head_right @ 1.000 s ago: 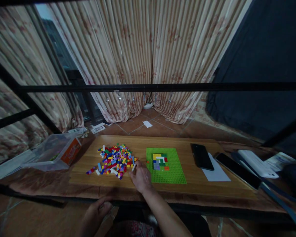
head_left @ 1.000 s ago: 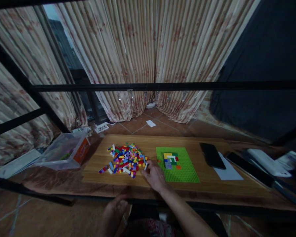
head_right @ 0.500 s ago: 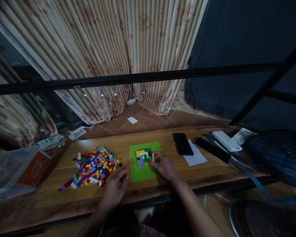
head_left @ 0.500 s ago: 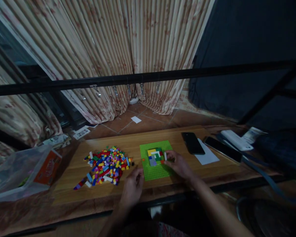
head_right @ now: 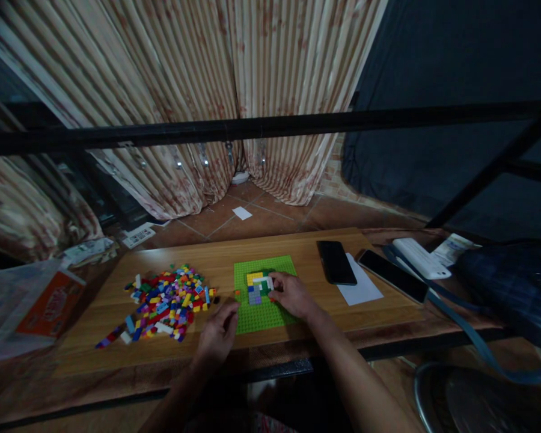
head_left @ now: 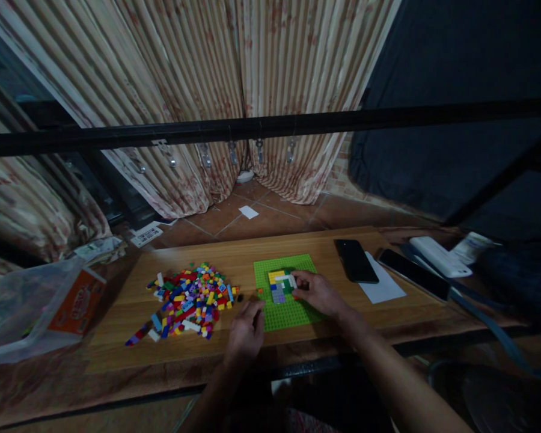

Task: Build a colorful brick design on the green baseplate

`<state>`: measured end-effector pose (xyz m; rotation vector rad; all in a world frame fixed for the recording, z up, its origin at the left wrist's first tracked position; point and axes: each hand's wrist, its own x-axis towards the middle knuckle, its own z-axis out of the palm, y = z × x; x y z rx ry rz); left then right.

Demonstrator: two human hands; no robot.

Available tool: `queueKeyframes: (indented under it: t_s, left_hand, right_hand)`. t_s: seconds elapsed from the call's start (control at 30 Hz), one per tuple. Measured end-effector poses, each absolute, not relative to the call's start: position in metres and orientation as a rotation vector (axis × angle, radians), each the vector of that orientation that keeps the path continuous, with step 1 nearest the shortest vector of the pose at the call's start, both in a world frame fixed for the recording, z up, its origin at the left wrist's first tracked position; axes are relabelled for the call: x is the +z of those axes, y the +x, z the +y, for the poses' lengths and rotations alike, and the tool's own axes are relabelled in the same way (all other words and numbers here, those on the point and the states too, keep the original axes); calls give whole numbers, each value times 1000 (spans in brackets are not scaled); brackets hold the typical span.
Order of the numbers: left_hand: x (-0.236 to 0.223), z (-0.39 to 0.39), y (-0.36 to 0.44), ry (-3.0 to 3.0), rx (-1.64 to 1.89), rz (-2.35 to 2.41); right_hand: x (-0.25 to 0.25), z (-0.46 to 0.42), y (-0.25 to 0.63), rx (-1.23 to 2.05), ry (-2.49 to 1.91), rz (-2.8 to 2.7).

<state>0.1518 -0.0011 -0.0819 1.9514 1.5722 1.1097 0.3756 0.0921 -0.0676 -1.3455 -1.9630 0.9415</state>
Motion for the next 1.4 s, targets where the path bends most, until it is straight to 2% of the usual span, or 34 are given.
queueKeyframes:
  t_s: [0.97,1.2,1.4]
  left_hand:
    - [-81,-2,155,2029,1045,1576]
    - [-79,-7,157,1999,1047,1578]
    - [-79,-14,157,2075,1091,1556]
  right_hand:
    - [-72,87,378,1051,-1405,-1734]
    - [-72,69,373,861,-1401,-1440]
    - [-57,50,327,862,-1285,-1667]
